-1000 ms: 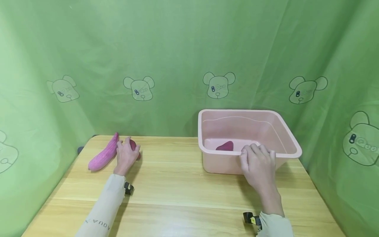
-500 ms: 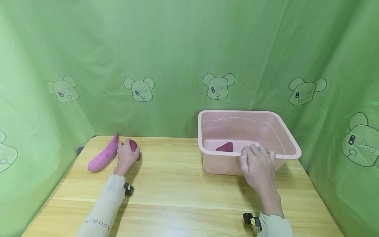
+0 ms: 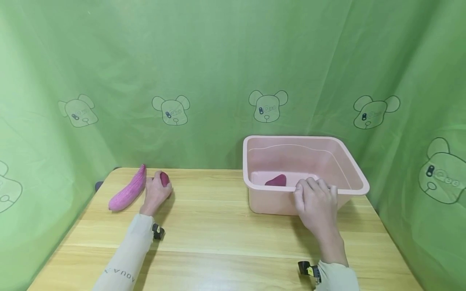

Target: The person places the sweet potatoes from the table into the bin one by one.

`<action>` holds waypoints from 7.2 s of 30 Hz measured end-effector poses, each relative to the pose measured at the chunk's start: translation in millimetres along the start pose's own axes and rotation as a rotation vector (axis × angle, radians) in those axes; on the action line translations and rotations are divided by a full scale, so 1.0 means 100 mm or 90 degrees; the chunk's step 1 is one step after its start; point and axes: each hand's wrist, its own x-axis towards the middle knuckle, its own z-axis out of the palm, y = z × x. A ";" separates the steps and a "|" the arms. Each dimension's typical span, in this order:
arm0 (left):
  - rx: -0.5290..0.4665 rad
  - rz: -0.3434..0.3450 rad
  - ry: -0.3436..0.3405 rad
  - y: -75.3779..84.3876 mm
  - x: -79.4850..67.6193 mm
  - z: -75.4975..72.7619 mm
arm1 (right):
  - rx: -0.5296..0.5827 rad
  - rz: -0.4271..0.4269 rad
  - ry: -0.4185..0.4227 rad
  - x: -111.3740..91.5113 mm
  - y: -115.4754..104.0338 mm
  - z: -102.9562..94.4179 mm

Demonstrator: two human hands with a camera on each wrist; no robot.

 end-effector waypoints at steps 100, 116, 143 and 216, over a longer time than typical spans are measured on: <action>-0.192 0.200 0.216 0.02 -0.39 -0.47 | -0.003 0.004 -0.006 0.02 -0.02 0.02; -0.234 0.240 0.210 0.21 -0.46 -0.59 | -0.005 0.008 0.000 0.02 0.00 0.01; -0.294 0.273 0.205 0.41 -0.59 -0.76 | -0.005 0.005 0.000 0.02 -0.02 0.01; -0.284 0.385 0.204 0.90 -0.78 -0.66 | -0.001 0.023 -0.024 0.03 -0.01 0.01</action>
